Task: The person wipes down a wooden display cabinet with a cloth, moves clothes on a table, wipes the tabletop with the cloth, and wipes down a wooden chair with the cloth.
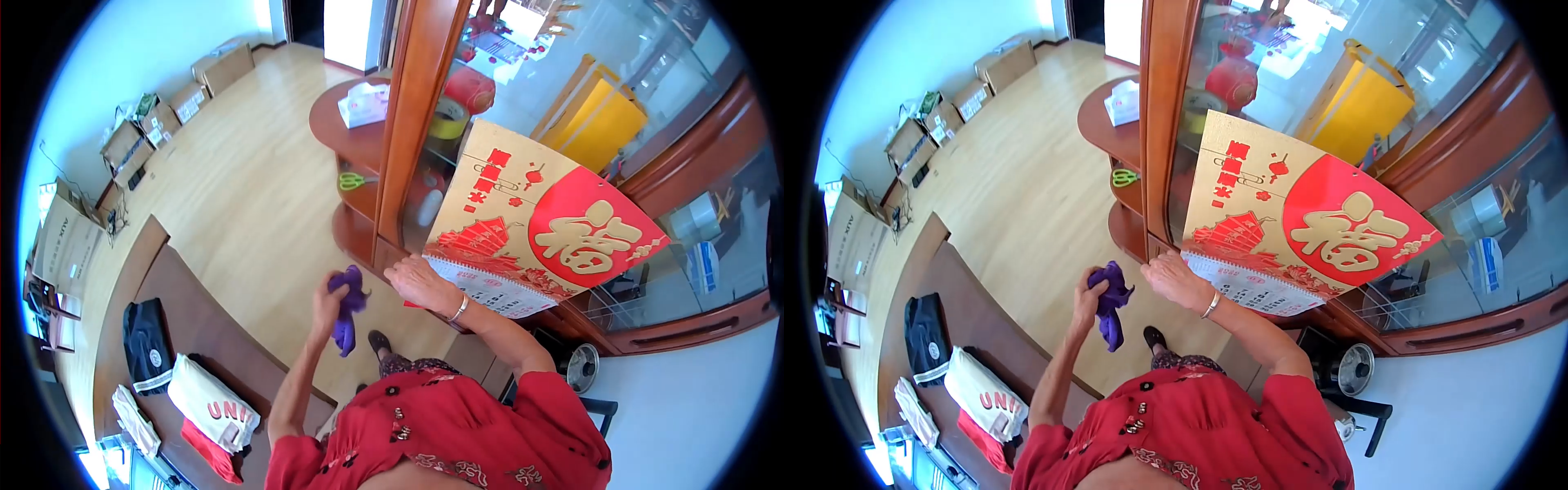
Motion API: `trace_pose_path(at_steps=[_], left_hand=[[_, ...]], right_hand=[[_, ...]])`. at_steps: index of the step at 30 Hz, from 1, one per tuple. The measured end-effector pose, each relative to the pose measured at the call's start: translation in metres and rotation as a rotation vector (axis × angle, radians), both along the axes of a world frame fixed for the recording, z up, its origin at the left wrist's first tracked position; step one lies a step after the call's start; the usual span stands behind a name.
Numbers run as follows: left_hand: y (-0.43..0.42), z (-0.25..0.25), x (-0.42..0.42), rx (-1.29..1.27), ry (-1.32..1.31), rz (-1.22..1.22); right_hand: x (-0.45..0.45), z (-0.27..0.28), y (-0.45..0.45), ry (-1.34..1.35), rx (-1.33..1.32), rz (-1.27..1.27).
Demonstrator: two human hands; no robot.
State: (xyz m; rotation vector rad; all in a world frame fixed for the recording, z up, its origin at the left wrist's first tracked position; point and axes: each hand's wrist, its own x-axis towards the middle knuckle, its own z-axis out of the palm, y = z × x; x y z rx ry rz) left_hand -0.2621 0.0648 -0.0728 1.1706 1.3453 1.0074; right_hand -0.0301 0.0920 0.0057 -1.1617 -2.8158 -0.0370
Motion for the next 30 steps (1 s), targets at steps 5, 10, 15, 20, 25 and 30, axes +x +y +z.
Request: trace_pose_path(at_steps=[5,10,15,20,25,30], left_hand=[[-0.037,0.046,-0.002,-0.100,-0.727,0.277],[-0.068,0.065,0.017,-0.130,-0.810,0.202],[-0.084,0.090,0.010,0.634,0.469,0.103],[-0.080,0.061,-0.037,0.476,0.005,0.159],[-0.112,-0.020,-0.135,0.378,0.638,0.330],[-0.154,-0.071,-0.184,0.419,1.104,0.312]], right_hand=[[-0.009,-0.037,-0.021,0.420,-0.735,-0.106],[-0.042,-0.015,-0.064,1.593,-2.100,-0.291],[-0.055,0.013,-0.060,1.572,-1.786,-0.332],[-0.065,0.097,-0.057,1.185,-1.339,-0.357],[-0.051,0.255,-0.026,1.228,-0.523,-0.145],[-0.017,0.403,0.019,0.816,0.685,-0.104]])
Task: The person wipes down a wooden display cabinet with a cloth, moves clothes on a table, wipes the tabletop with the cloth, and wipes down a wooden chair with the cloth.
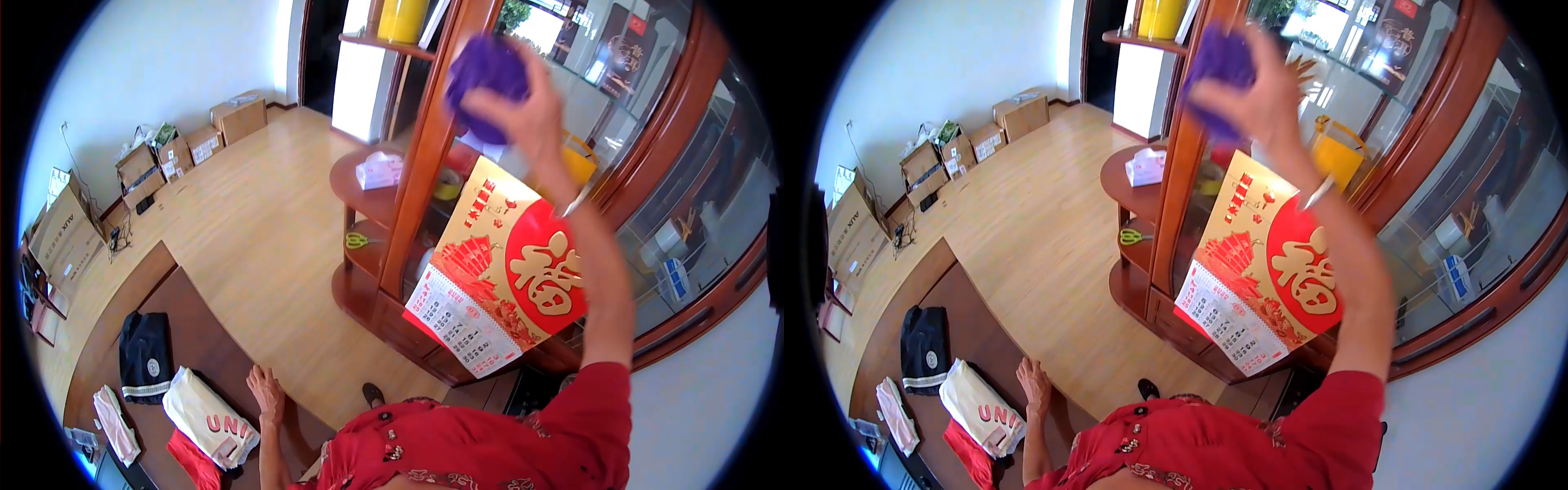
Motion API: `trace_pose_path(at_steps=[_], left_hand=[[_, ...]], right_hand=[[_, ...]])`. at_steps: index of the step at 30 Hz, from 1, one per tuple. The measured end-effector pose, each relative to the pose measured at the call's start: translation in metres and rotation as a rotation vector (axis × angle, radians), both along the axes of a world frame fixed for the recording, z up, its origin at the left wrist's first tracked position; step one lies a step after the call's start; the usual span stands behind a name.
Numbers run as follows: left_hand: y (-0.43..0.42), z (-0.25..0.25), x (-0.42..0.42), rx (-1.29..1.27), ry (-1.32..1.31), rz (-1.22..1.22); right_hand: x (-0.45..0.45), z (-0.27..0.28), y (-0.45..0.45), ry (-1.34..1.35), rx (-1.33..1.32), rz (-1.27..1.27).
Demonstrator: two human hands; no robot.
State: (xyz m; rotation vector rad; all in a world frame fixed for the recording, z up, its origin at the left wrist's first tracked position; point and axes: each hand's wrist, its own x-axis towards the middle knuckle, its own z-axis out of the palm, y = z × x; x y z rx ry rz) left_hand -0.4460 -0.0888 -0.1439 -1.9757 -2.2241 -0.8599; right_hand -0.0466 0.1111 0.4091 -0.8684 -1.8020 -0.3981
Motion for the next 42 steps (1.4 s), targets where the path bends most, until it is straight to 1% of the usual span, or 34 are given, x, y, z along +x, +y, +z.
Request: trace_pose_path(at_steps=[1,2,3,5,6,8,9,10,12,13,14,16,17,18,19,20,21,22,24,26,28,30,32,34,35,36,38,40,42], left_hand=[[-0.004,-0.003,-0.005,-0.081,0.036,-0.002],[-0.008,-0.004,-0.009,-0.160,0.076,-0.007],[-0.012,-0.004,-0.007,-0.075,0.140,-0.001],[-0.014,-0.008,-0.006,-0.083,0.118,0.016],[-0.014,-0.011,-0.006,-0.078,0.093,0.039],[-0.015,-0.019,-0.006,-0.055,0.053,0.039],[-0.015,-0.024,-0.007,-0.023,0.010,0.042],[-0.014,-0.026,-0.006,-0.030,0.010,0.040],[-0.017,-0.031,-0.002,0.034,-0.024,0.098],[-0.019,-0.032,-0.001,0.022,-0.027,0.092],[-0.019,-0.032,0.000,0.023,-0.046,0.101],[-0.021,-0.032,0.001,0.018,-0.072,0.105],[-0.022,-0.030,0.001,0.015,-0.071,0.104],[-0.020,-0.029,0.002,0.017,-0.072,0.104],[-0.020,-0.028,0.004,0.023,-0.082,0.102],[-0.021,-0.027,0.005,0.022,-0.067,0.110],[-0.021,-0.027,0.005,0.024,-0.050,0.119],[-0.021,-0.029,0.003,0.037,-0.056,0.122],[-0.019,-0.027,-0.001,0.001,-0.047,0.112],[-0.024,-0.028,-0.004,0.030,-0.066,0.087],[-0.022,-0.040,-0.005,0.035,-0.028,0.095],[-0.020,-0.045,-0.006,0.056,-0.040,0.095],[-0.022,-0.041,-0.004,0.046,-0.016,0.096],[-0.025,-0.042,-0.002,0.012,-0.013,0.111],[-0.026,-0.040,0.000,0.032,-0.032,0.106],[-0.026,-0.038,0.001,0.039,-0.032,0.103],[-0.028,-0.038,0.002,-0.023,-0.066,0.119],[-0.029,-0.042,0.003,-0.017,-0.053,0.118],[-0.033,-0.040,0.002,-0.012,-0.033,0.110]], right_hand=[[0.007,0.027,0.009,-0.068,-0.011,-0.165],[0.011,0.052,0.016,-0.138,0.110,-0.213],[0.015,0.078,0.023,-0.136,0.093,-0.215],[0.023,0.128,0.041,-0.412,0.411,-0.533],[0.031,0.141,0.055,-0.553,0.573,-0.688],[0.042,0.149,0.080,-0.524,0.756,-0.867],[0.045,0.148,0.085,-0.479,0.704,-0.852],[0.044,0.143,0.088,-0.483,0.697,-0.852],[0.043,0.130,0.094,-0.520,0.675,-0.761],[0.043,0.117,0.099,-0.572,0.670,-0.671],[0.042,0.098,0.100,-0.617,0.625,-0.639],[0.037,0.049,0.094,-0.696,0.546,-0.602],[0.048,0.024,0.107,-0.831,0.533,-0.737],[0.052,-0.006,0.111,-0.808,0.473,-0.646],[0.051,-0.037,0.106,-0.860,0.380,-0.644],[0.052,-0.064,0.102,-0.922,0.318,-0.582],[0.054,-0.088,0.098,-0.954,0.256,-0.461],[0.045,-0.099,0.090,-0.955,0.234,-0.347],[0.044,-0.094,0.090,-1.000,0.182,-0.311],[0.044,-0.076,0.086,-1.017,0.188,-0.351],[0.048,-0.038,0.085,-1.039,0.216,-0.418],[0.049,0.007,0.090,-0.863,0.429,-0.559],[0.061,0.068,0.094,-0.815,0.575,-0.622],[0.079,0.129,0.086,-0.768,0.636,-0.733],[0.074,0.152,0.059,-0.626,0.581,-0.841],[0.071,0.168,0.037,-0.482,0.522,-0.941],[0.110,0.204,0.032,-0.433,0.622,-0.928],[0.133,0.222,0.008,-0.374,0.649,-1.047],[0.158,0.228,-0.012,-0.248,0.748,-1.036]])
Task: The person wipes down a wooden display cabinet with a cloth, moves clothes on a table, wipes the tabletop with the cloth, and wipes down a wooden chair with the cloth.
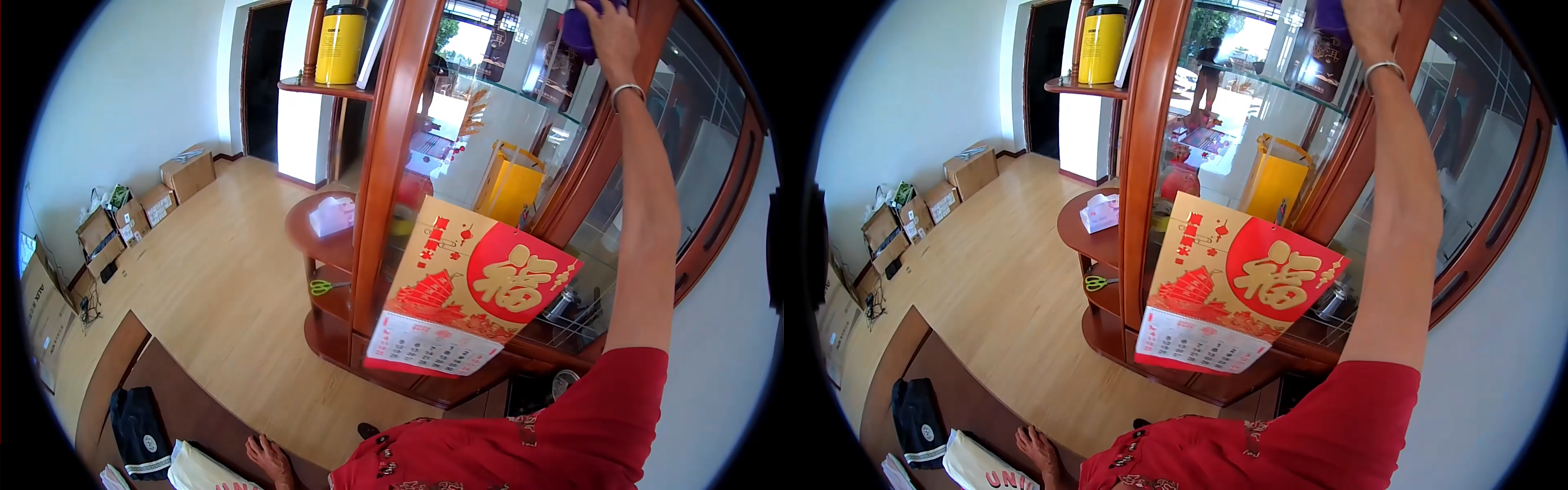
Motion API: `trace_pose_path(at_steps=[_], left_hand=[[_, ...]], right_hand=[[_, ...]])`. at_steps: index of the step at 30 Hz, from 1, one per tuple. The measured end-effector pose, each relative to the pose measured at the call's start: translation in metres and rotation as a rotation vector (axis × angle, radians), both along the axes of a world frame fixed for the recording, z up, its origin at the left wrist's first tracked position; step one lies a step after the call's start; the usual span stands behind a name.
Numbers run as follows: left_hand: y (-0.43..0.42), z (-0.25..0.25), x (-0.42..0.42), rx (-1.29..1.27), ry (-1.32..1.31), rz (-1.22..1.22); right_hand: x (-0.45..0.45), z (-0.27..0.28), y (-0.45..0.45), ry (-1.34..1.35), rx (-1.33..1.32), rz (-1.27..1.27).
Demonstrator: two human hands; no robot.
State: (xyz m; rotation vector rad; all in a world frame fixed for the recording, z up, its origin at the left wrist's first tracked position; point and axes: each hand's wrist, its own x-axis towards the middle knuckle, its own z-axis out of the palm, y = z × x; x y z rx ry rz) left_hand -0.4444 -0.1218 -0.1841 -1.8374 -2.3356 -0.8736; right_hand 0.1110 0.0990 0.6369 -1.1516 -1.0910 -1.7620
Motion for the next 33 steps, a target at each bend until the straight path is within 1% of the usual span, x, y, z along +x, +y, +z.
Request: trace_pose_path(at_steps=[1,2,4,5,6,7,8,12,14,15,16,18,19,21,22,24,25,27,28,29,30,31,32,33], left_hand=[[-0.004,0.007,0.004,-0.004,0.001,0.010],[-0.006,0.011,0.006,-0.008,0.000,0.018],[-0.011,0.007,0.008,-0.005,0.013,0.009],[-0.013,0.004,0.009,-0.002,0.025,0.013],[-0.015,0.002,0.009,-0.003,0.029,0.001],[-0.016,0.000,0.011,0.004,0.028,0.011],[-0.018,-0.003,0.013,0.011,0.024,0.022],[-0.018,-0.005,0.012,0.024,0.012,0.015],[-0.016,-0.010,0.005,0.067,0.025,0.000],[-0.014,-0.008,0.001,0.067,0.025,-0.005],[-0.012,-0.006,-0.002,0.040,0.021,-0.010],[-0.009,-0.008,-0.007,0.020,0.008,-0.010],[-0.009,-0.012,-0.010,0.023,0.008,-0.003],[0.001,-0.017,-0.014,0.029,-0.001,-0.005],[0.005,-0.015,-0.014,0.043,-0.009,0.006],[0.002,-0.010,-0.015,0.019,-0.023,0.010],[0.002,-0.010,-0.016,0.030,-0.007,0.007],[0.004,-0.014,-0.019,0.019,-0.005,0.012],[0.005,-0.016,-0.020,0.017,-0.005,0.007],[0.005,-0.016,-0.021,0.012,-0.006,0.008],[0.001,-0.016,-0.024,0.002,-0.005,-0.002],[0.005,-0.017,-0.024,0.007,-0.014,-0.013],[0.009,-0.033,-0.025,0.142,0.026,-0.007],[0.012,-0.011,-0.019,0.157,0.038,-0.023]], right_hand=[[0.005,0.002,-0.016,0.098,-0.008,0.010],[0.008,0.000,-0.024,0.101,-0.005,-0.002],[0.013,-0.005,-0.039,0.111,-0.035,0.105],[0.010,-0.014,-0.042,0.071,-0.046,0.107],[0.007,-0.027,-0.049,0.168,-0.181,0.040],[0.020,-0.039,-0.045,0.051,-0.131,-0.061],[0.035,-0.056,-0.036,-0.069,-0.083,-0.160],[0.031,-0.143,-0.046,-0.001,-0.331,-0.079],[0.022,-0.185,-0.054,-0.027,-0.454,-0.083],[0.019,-0.204,-0.054,-0.060,-0.505,-0.034],[0.018,-0.220,-0.054,-0.095,-0.556,0.018],[0.017,-0.245,-0.056,-0.160,-0.656,0.030],[0.015,-0.252,-0.060,-0.174,-0.644,0.030],[0.010,-0.246,-0.059,-0.348,-0.698,0.100],[0.006,-0.237,-0.061,-0.360,-0.683,0.105],[0.008,-0.226,-0.068,-0.196,-0.600,0.017],[0.009,-0.216,-0.069,-0.166,-0.492,0.034],[0.016,-0.192,-0.073,-0.023,-0.309,0.004],[0.022,-0.176,-0.076,-0.063,-0.209,-0.009],[0.030,-0.160,-0.077,-0.001,-0.149,-0.050],[0.040,-0.153,-0.080,-0.002,-0.150,-0.052],[0.048,-0.142,-0.085,0.079,-0.065,-0.067],[0.053,-0.122,-0.089,0.148,0.042,-0.077],[0.056,-0.112,-0.093,0.268,0.053,-0.029]])
